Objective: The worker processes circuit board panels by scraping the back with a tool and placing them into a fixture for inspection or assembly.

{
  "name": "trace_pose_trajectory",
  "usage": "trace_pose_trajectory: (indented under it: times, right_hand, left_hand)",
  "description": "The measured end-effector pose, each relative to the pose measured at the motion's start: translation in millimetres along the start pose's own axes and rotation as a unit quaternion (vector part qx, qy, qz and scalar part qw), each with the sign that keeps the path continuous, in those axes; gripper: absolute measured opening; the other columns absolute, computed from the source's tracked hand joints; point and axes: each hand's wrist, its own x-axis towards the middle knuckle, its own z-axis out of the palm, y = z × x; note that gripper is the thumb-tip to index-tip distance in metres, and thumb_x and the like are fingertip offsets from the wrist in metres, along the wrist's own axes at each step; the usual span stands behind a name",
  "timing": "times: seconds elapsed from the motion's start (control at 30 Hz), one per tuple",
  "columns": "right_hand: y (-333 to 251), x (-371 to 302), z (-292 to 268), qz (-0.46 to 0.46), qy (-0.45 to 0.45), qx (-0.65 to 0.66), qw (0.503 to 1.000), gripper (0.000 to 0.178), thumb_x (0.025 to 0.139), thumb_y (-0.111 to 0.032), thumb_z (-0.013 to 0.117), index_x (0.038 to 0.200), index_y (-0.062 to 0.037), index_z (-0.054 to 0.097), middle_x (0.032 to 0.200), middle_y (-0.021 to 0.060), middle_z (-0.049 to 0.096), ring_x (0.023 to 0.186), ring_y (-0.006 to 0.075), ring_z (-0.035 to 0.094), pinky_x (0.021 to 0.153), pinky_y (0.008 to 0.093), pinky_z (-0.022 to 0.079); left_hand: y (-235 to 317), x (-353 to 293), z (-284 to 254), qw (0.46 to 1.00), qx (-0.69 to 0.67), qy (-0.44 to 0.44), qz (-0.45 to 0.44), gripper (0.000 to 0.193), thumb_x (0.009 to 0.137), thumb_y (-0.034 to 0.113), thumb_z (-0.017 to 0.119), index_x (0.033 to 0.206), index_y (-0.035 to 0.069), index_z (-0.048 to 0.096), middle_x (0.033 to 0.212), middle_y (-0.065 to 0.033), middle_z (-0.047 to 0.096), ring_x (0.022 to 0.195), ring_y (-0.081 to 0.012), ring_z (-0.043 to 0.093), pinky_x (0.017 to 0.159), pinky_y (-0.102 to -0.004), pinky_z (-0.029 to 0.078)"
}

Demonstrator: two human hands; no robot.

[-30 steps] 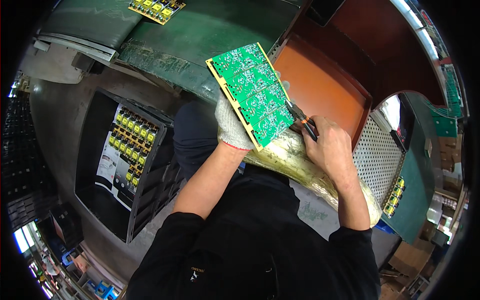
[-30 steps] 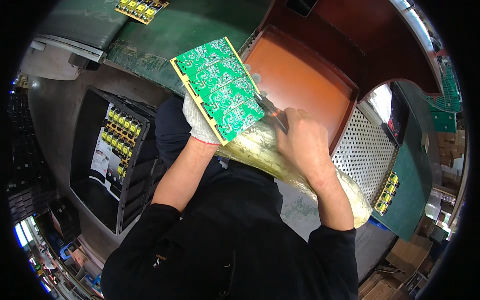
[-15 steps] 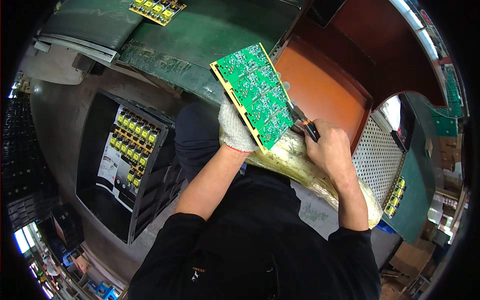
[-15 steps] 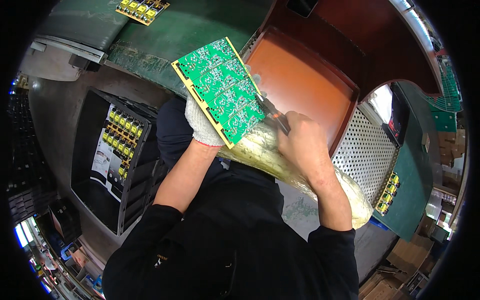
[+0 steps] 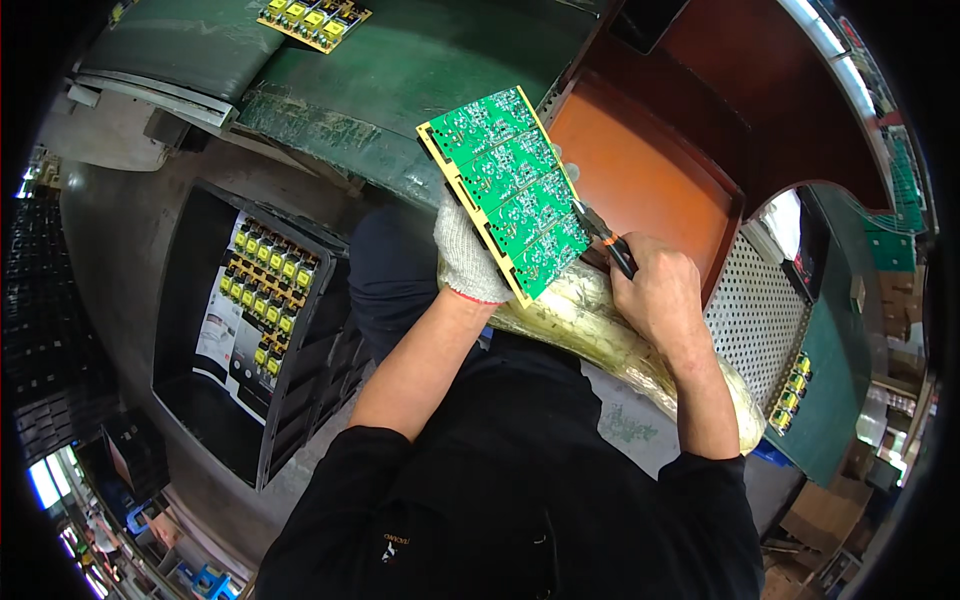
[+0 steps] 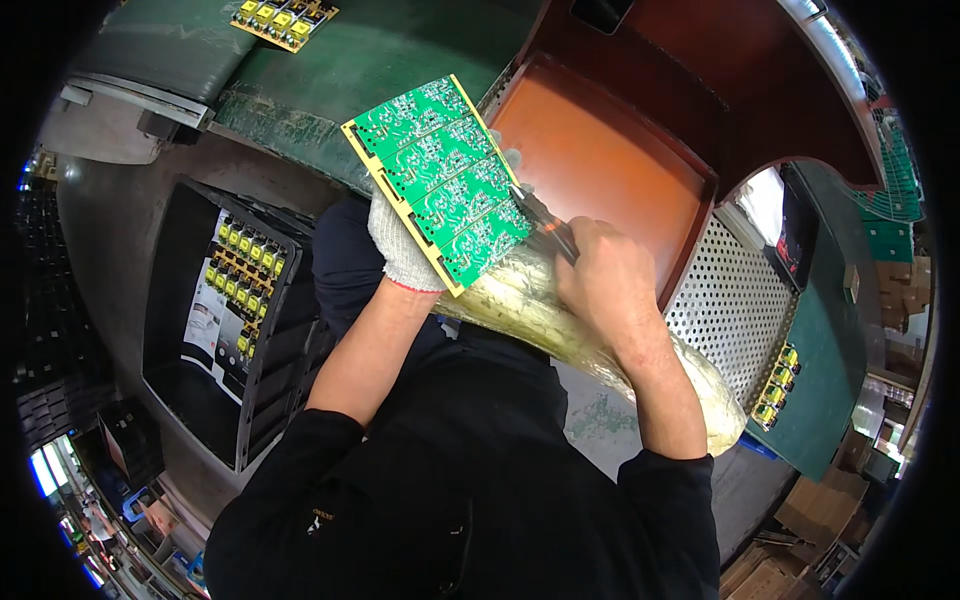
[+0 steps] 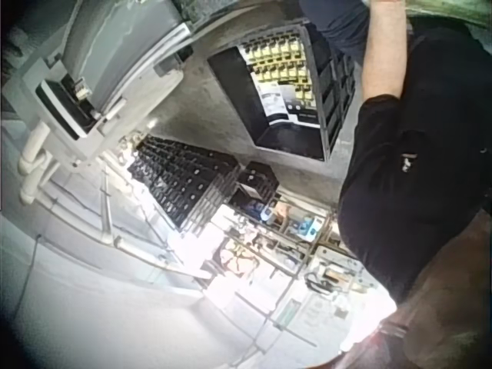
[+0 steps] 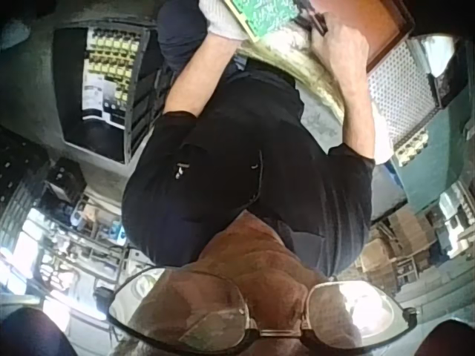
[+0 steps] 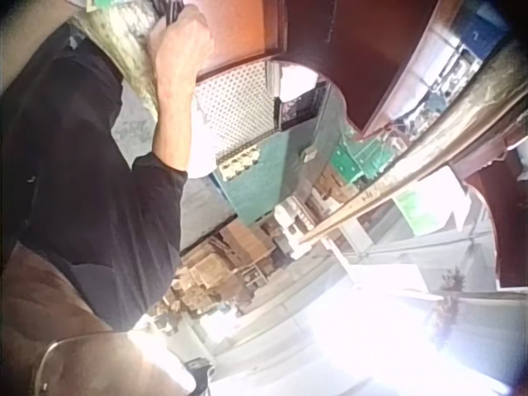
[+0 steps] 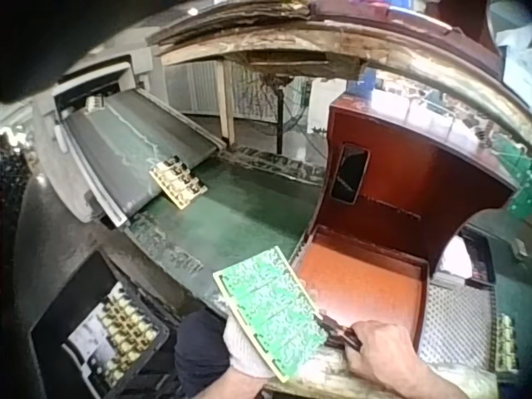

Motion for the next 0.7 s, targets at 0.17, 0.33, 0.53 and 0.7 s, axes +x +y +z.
trace_pose_trajectory:
  times: [0.17, 0.33, 0.53, 0.7]
  right_hand:
    - [-0.4, 2.1, 3.4, -0.003, 0.017, 0.018, 1.0, 0.022, 0.089, -0.015, 0.075, 0.103, 0.0003, 0.073, 0.094, 0.0237, 0.075, 0.09, 0.045, 0.074, 0.081, 0.0544, 0.06]
    - [-9.0, 5.4, -0.9, -0.008, 0.056, 0.005, 0.998, 0.02, 0.088, -0.015, 0.075, 0.102, -0.0003, 0.073, 0.094, 0.0235, 0.075, 0.089, 0.045, 0.074, 0.08, 0.0544, 0.06]
    - [0.8, 7.2, -0.6, -0.024, 0.016, -0.006, 1.0, 0.022, 0.09, -0.017, 0.076, 0.107, -0.0033, 0.073, 0.095, 0.0214, 0.075, 0.088, 0.0438, 0.074, 0.078, 0.0541, 0.06]
    - [-9.5, 2.0, -3.6, -0.01, 0.023, -0.006, 1.0, 0.025, 0.097, -0.018, 0.075, 0.116, -0.0022, 0.075, 0.101, 0.0237, 0.077, 0.093, 0.0444, 0.074, 0.082, 0.0535, 0.06]
  left_hand:
    - [0.3, 1.1, -3.2, 1.0, 0.003, -0.009, -0.001, 0.074, 0.113, 0.06, 0.04, 0.164, 0.008, 0.047, 0.158, -0.0231, 0.058, 0.144, -0.047, 0.057, 0.118, -0.0631, 0.05]
    - [1.4, 0.6, -2.4, 1.0, 0.0, -0.015, -0.006, 0.074, 0.113, 0.06, 0.04, 0.165, 0.007, 0.047, 0.157, -0.0232, 0.059, 0.143, -0.047, 0.058, 0.119, -0.0634, 0.049]
    - [1.3, 1.9, -1.4, 1.0, 0.005, -0.004, -0.004, 0.074, 0.113, 0.06, 0.04, 0.165, 0.008, 0.046, 0.158, -0.023, 0.059, 0.143, -0.0474, 0.057, 0.119, -0.0634, 0.049]
    - [1.0, 0.4, -0.6, 1.0, -0.007, -0.008, -0.005, 0.073, 0.114, 0.059, 0.04, 0.165, 0.008, 0.047, 0.158, -0.0227, 0.059, 0.143, -0.0468, 0.057, 0.119, -0.0629, 0.049]
